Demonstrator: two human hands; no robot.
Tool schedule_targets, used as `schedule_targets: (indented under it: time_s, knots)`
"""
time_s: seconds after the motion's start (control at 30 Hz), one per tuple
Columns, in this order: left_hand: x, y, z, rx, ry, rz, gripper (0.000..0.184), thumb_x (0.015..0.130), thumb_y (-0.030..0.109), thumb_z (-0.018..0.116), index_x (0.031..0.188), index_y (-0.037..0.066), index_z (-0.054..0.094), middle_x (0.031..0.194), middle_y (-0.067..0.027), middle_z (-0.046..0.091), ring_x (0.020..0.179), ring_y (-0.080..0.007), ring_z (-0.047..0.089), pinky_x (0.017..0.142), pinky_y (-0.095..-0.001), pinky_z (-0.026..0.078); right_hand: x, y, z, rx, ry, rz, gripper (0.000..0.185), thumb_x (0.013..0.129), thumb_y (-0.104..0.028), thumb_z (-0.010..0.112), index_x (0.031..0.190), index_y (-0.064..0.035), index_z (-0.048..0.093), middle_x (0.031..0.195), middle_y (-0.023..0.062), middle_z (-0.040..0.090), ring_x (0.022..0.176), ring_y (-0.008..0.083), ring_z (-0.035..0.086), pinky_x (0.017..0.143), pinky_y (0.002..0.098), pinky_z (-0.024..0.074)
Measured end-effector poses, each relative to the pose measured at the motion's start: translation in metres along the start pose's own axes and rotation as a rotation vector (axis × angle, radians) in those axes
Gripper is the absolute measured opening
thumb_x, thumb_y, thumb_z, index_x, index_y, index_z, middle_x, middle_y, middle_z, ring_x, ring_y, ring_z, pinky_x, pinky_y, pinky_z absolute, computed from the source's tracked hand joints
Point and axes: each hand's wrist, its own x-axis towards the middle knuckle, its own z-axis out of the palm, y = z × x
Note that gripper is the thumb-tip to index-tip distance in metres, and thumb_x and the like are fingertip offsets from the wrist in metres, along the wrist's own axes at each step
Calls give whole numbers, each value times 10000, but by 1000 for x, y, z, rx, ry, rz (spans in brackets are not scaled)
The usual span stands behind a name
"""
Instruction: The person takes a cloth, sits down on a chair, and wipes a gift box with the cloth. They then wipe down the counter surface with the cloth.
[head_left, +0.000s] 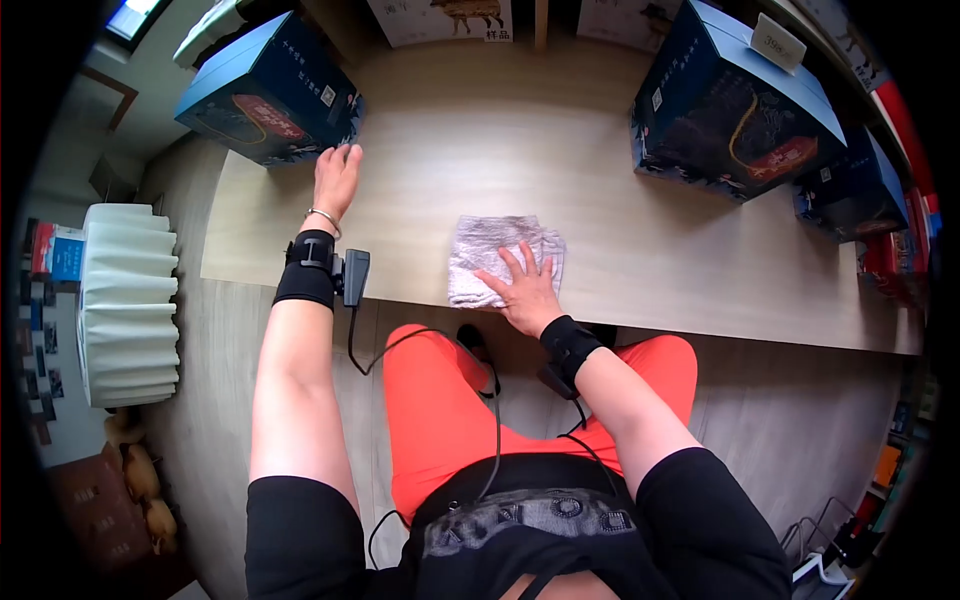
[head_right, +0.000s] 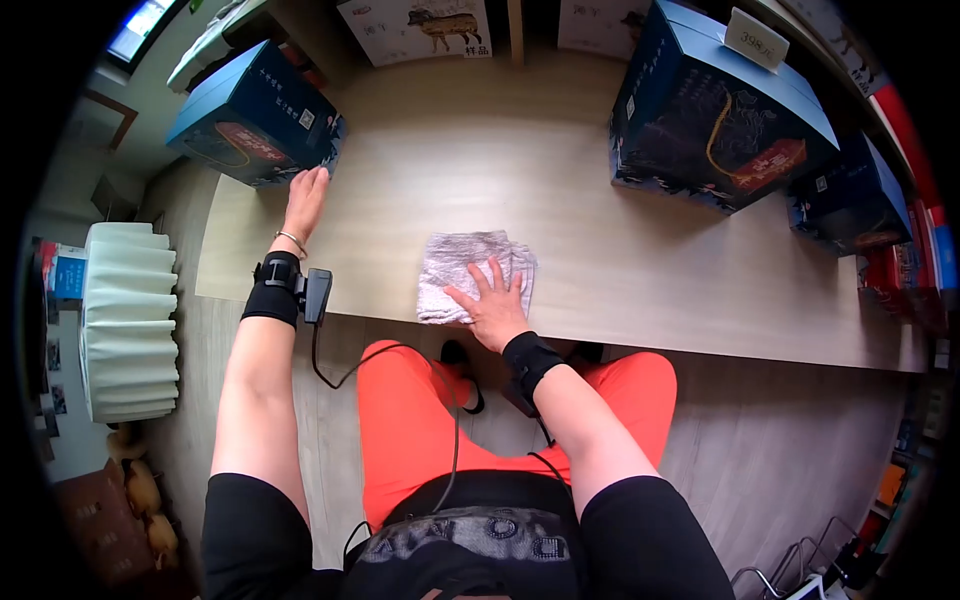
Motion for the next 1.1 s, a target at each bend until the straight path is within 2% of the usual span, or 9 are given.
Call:
schedule_targets:
  time_s: [0.07, 0.27, 0.33, 0.43, 0.47, 0.6, 0.87, 0.97, 1.1]
  knots:
    - [12, 41, -50, -322, -139, 2, 528, 965, 440, 454, 1068, -58, 597, 955, -126, 657, 928, -217, 595, 868, -347, 437, -10, 1, -8, -38, -58, -68, 674, 805, -331, 686, 1397, -406, 373, 1515, 68, 240, 1414, 370, 116, 1035, 690, 211]
    - [-18, 159, -104, -484, -302, -9, 470, 962, 368, 526, 1237, -10, 570, 1179, -73, 619, 1139, -157, 534, 974, -266, 389, -60, 86, -46, -3, -62, 185, 638, 799, -175, 631, 1363, -394, 428, 1459, 58, 322, 1388, 340, 211, 1007, 649, 313]
    - [-21, 178, -99, -457, -430, 6, 471, 968, 361, 517, 1270, 1, 548, 1261, -76, 574, 1226, -172, 468, 1058, -291, 304, -86, 140, -54, -1, 48, 295, 629, 795, -129, 606, 1353, -377, 456, 1434, 82, 356, 1333, 380, 299, 1014, 525, 401]
    - [-27, 225, -93, -487, -435, 105, 395, 948, 298, 562, 1185, -18, 584, 1130, -85, 624, 1066, -153, 553, 950, -260, 402, -115, 207, -63, -136, 79, 457, 618, 814, -176, 600, 1381, -353, 432, 1440, 134, 359, 1280, 422, 349, 1026, 470, 402]
    - [-41, 230, -68, -438, -504, 176, 361, 949, 276, 571, 1199, 15, 579, 1190, -72, 586, 1139, -166, 510, 992, -282, 372, -159, 246, -75, -298, 148, 586, 605, 824, -209, 609, 1391, -315, 425, 1424, 161, 370, 1257, 429, 370, 1010, 465, 411]
    - [-55, 302, -39, -147, -455, 475, 381, 863, 274, 646, 1167, 48, 608, 1338, -153, 493, 1253, -302, 467, 1052, -356, 355, -234, 326, -70, -228, 263, 1025, 601, 807, -179, 624, 1366, -310, 445, 1395, 161, 380, 1213, 419, 400, 948, 460, 463]
    - [-4, 494, 7, -87, -147, 848, 665, 805, 288, 700, 1340, 9, 421, 1384, -184, 427, 1269, -346, 430, 1054, -377, 363, -264, 311, -102, -120, 423, 1030, 601, 760, -124, 674, 1321, -246, 498, 1306, 134, 439, 1169, 376, 420, 891, 464, 492]
    - [34, 516, 62, -37, 8, 638, 808, 794, 399, 703, 1379, -29, 347, 1427, -216, 364, 1284, -371, 407, 1066, -392, 350, -270, 335, -78, -241, 563, 926, 486, 767, -88, 636, 1236, -192, 564, 1183, 137, 528, 1078, 361, 500, 851, 455, 501]
    - [70, 511, 112, -322, -90, 217, 875, 817, 457, 671, 1380, -100, 297, 1402, -267, 383, 1298, -376, 396, 1078, -381, 330, -267, 371, -107, 197, 733, 1153, 287, 789, -96, 576, 1073, -56, 595, 935, 207, 648, 919, 416, 599, 821, 491, 476]
